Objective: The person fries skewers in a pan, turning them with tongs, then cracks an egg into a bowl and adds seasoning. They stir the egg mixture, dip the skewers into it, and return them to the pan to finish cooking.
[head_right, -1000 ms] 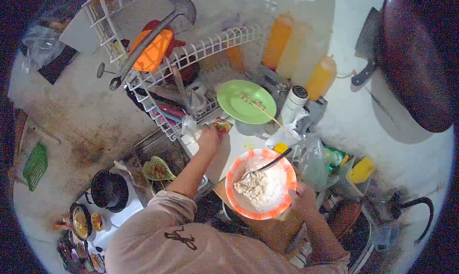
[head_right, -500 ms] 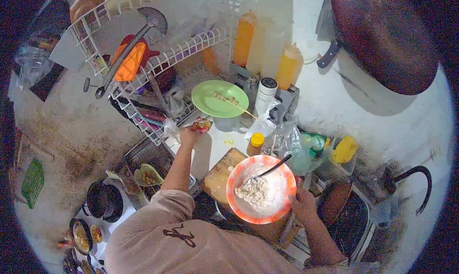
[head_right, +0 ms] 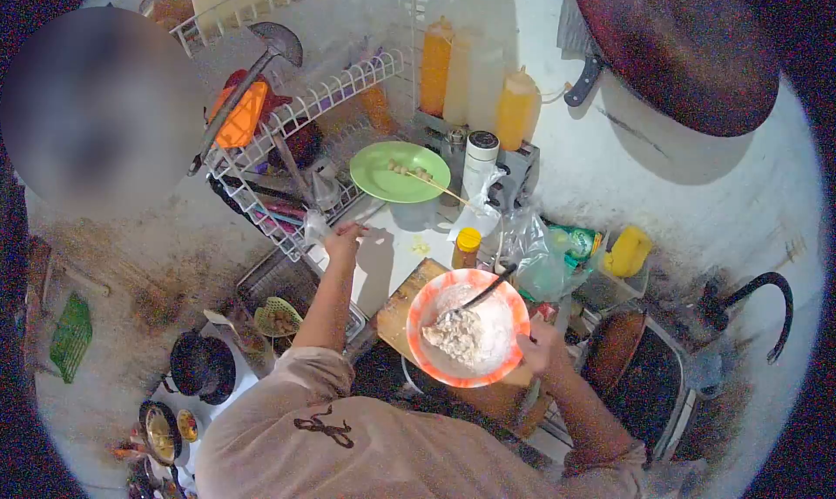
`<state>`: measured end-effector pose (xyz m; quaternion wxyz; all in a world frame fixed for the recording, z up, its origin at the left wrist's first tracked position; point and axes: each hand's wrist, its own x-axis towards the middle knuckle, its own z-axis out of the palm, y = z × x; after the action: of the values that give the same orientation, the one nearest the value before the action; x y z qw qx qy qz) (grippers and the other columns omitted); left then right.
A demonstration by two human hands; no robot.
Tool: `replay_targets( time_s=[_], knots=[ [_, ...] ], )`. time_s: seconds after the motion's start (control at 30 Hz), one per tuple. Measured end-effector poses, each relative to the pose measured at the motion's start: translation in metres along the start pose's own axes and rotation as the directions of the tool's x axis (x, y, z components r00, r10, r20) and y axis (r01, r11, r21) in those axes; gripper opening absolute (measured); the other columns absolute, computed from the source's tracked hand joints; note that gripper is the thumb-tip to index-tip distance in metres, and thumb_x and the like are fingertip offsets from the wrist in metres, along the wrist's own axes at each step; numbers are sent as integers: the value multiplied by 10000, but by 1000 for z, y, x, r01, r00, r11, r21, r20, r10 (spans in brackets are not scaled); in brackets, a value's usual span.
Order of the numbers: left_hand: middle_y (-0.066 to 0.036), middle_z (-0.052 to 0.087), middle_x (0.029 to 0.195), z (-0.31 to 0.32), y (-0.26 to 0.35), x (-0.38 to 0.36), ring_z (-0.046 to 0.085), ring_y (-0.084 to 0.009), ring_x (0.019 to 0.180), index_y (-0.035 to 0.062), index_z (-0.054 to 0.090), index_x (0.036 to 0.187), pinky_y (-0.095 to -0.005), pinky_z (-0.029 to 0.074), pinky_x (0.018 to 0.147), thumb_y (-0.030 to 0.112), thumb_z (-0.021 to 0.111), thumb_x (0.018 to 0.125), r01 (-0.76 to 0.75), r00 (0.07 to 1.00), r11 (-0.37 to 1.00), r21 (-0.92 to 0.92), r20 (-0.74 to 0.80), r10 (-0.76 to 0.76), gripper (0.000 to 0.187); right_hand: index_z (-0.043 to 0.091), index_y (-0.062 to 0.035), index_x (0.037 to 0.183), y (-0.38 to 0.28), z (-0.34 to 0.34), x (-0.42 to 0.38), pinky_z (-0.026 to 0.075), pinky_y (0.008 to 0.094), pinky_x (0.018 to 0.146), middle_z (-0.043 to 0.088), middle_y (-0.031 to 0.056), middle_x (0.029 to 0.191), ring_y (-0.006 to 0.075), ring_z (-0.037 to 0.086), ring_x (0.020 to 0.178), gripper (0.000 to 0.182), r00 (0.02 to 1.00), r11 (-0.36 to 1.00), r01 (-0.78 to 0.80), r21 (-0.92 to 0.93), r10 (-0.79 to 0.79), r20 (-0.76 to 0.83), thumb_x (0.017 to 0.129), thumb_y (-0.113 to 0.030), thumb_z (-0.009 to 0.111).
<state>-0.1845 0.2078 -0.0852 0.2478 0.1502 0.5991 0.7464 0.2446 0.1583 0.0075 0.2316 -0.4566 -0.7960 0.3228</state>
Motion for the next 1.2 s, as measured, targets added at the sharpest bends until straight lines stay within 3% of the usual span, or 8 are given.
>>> replay_targets(
  time_s=[0.57, 0.7, 0.77, 0.83, 0.9, 0.97, 1.07, 1.2],
  knots=[
    [-43, 538, 643, -188, 134, -135, 397, -55, 385, 21, 350, 1092, -167, 270, 318, 11, 597, 656, 114, 991, 957, -267, -38, -129, 501, 579, 17, 764, -111, 156, 154, 416, 243, 413, 567, 78, 620, 129, 526, 454, 157, 907, 945, -233, 231, 125, 402, 736, -104, 483],
    [-23, 520, 642, -225, 157, -162, 413, -46, 420, 26, 427, 1040, -152, 282, 332, -9, 557, 670, 166, 965, 906, -389, -125, -230, 394, 568, 24, 785, -87, 185, 170, 454, 281, 478, 571, 91, 673, 165, 557, 549, 165, 976, 905, -99, 414, 6, 218, 702, -110, 519],
    [-40, 539, 716, -253, 164, -174, 424, -36, 447, 31, 437, 1011, -146, 294, 343, 5, 556, 677, 175, 978, 920, -349, -43, -203, 356, 578, -14, 785, -35, 201, 205, 456, 328, 522, 579, 111, 697, 188, 562, 602, 233, 942, 1000, -11, 21, 3, 335, 671, -217, 581],
    [-31, 540, 729, -292, 151, -179, 442, -32, 484, 32, 457, 986, -149, 315, 382, 20, 552, 688, 113, 984, 895, -431, -80, -162, 312, 567, -27, 767, -62, 171, 191, 455, 406, 596, 571, 143, 709, 309, 557, 682, 367, 694, 485, 720, -496, -528, 490, 592, -345, 622],
    [-18, 537, 727, -323, 150, -188, 440, -36, 498, 28, 459, 980, -158, 337, 422, 20, 542, 700, 40, 964, 876, -482, -213, -161, 292, 565, -25, 817, -105, 147, 178, 449, 392, 622, 576, 172, 801, 333, 549, 752, 252, 799, 442, 597, -669, -255, 545, 715, -254, 537],
    [-41, 554, 783, -380, 162, -215, 513, -79, 588, 12, 452, 979, -179, 426, 515, 10, 529, 709, -91, 949, 859, -503, -306, -79, 280, 545, -14, 919, -201, 130, 127, 443, 355, 663, 579, 181, 849, 306, 563, 784, 257, 982, 916, 174, -363, -133, 136, 725, -182, 535],
    [-75, 554, 867, -455, 164, -247, 562, -130, 735, -4, 450, 972, -219, 476, 648, -1, 513, 714, -192, 905, 870, -453, -426, -22, 265, 532, -1, 950, -278, 182, 78, 437, 314, 653, 586, 179, 799, 257, 575, 730, 231, 754, 775, 619, -127, -542, 370, 769, -142, 505],
    [-103, 526, 948, -547, 166, -277, 549, -143, 801, -18, 419, 1014, -234, 467, 689, -23, 500, 712, -243, 844, 870, -430, -536, -29, 313, 490, -18, 1054, -383, 329, -31, 457, 230, 562, 574, 62, 797, 121, 556, 666, 323, 324, 952, -86, 295, -253, 911, 777, -179, 532]
  ],
)
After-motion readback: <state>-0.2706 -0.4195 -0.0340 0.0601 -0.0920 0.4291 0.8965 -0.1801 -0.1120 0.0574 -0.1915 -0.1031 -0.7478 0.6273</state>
